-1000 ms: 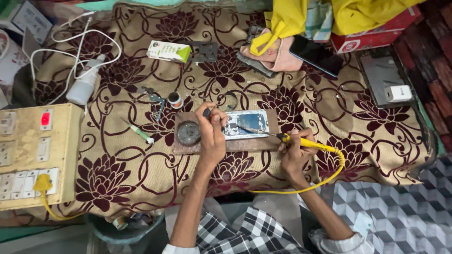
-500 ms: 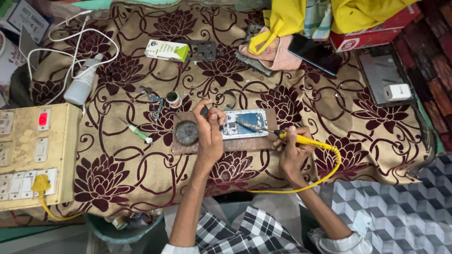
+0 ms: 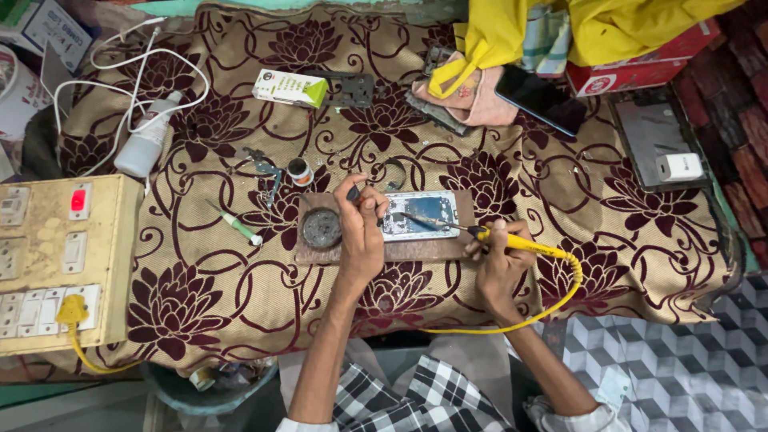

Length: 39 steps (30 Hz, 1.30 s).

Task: The person uses a soldering iron and tweezers to work on a small electronic component mounted on a wooden board. They repeatedly apply heat and adjust the component while seated at a cluttered workbench.

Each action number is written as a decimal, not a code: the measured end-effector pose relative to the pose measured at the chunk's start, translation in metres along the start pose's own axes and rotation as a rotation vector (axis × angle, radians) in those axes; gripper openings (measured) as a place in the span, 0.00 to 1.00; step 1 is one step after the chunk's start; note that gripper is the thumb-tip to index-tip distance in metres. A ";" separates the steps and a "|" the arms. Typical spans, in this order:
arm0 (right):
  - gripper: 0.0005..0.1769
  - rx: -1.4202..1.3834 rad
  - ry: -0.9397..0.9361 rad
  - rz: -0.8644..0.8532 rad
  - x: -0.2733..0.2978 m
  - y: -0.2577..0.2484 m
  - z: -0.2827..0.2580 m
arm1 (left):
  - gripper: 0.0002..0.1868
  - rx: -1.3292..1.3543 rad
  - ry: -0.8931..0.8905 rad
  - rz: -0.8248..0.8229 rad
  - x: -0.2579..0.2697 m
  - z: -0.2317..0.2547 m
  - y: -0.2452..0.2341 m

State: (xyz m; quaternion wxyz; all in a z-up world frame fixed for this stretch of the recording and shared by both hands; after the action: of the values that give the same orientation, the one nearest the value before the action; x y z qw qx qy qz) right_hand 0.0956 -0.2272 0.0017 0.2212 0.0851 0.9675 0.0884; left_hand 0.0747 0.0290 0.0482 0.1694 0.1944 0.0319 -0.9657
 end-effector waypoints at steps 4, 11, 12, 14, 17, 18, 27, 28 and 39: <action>0.16 0.013 0.003 0.009 0.000 0.000 0.002 | 0.14 0.043 -0.003 -0.010 -0.001 0.002 0.001; 0.15 0.049 -0.108 -0.037 -0.012 0.001 0.005 | 0.14 0.024 -0.043 -0.006 0.001 -0.008 -0.001; 0.16 0.055 -0.163 -0.071 -0.016 0.003 0.001 | 0.14 0.017 -0.060 -0.006 0.001 -0.012 -0.001; 0.16 0.053 -0.113 -0.101 -0.024 0.004 0.003 | 0.14 0.022 -0.065 -0.019 0.000 -0.014 -0.001; 0.16 0.133 -0.043 -0.127 -0.036 0.009 0.003 | 0.15 0.007 -0.072 -0.026 -0.001 -0.014 -0.001; 0.17 0.175 -0.020 -0.133 -0.040 0.010 0.002 | 0.15 -0.001 -0.075 -0.026 -0.001 -0.014 -0.001; 0.17 0.197 0.062 -0.266 -0.062 0.025 -0.005 | 0.15 0.029 -0.050 -0.031 -0.001 -0.005 0.000; 0.17 0.215 0.067 -0.275 -0.065 0.026 -0.004 | 0.14 0.043 -0.054 -0.028 -0.003 -0.005 0.000; 0.17 0.161 0.004 -0.449 -0.079 0.050 -0.022 | 0.12 0.052 -0.018 -0.015 0.000 0.005 -0.001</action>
State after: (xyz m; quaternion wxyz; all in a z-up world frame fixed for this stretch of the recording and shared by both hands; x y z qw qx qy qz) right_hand 0.1623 -0.1979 0.0638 0.2258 -0.1152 0.9665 -0.0401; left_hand 0.0723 0.0293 0.0523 0.1572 0.1896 0.0069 -0.9692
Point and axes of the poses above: each hand's wrist, its own x-axis away from the middle knuckle, its own y-axis out of the palm, z = x × y, the point moved 9 cm from there along -x, towards the middle knuckle, and after that the axes turned 7 degrees about -y, right-handed, at the moved point
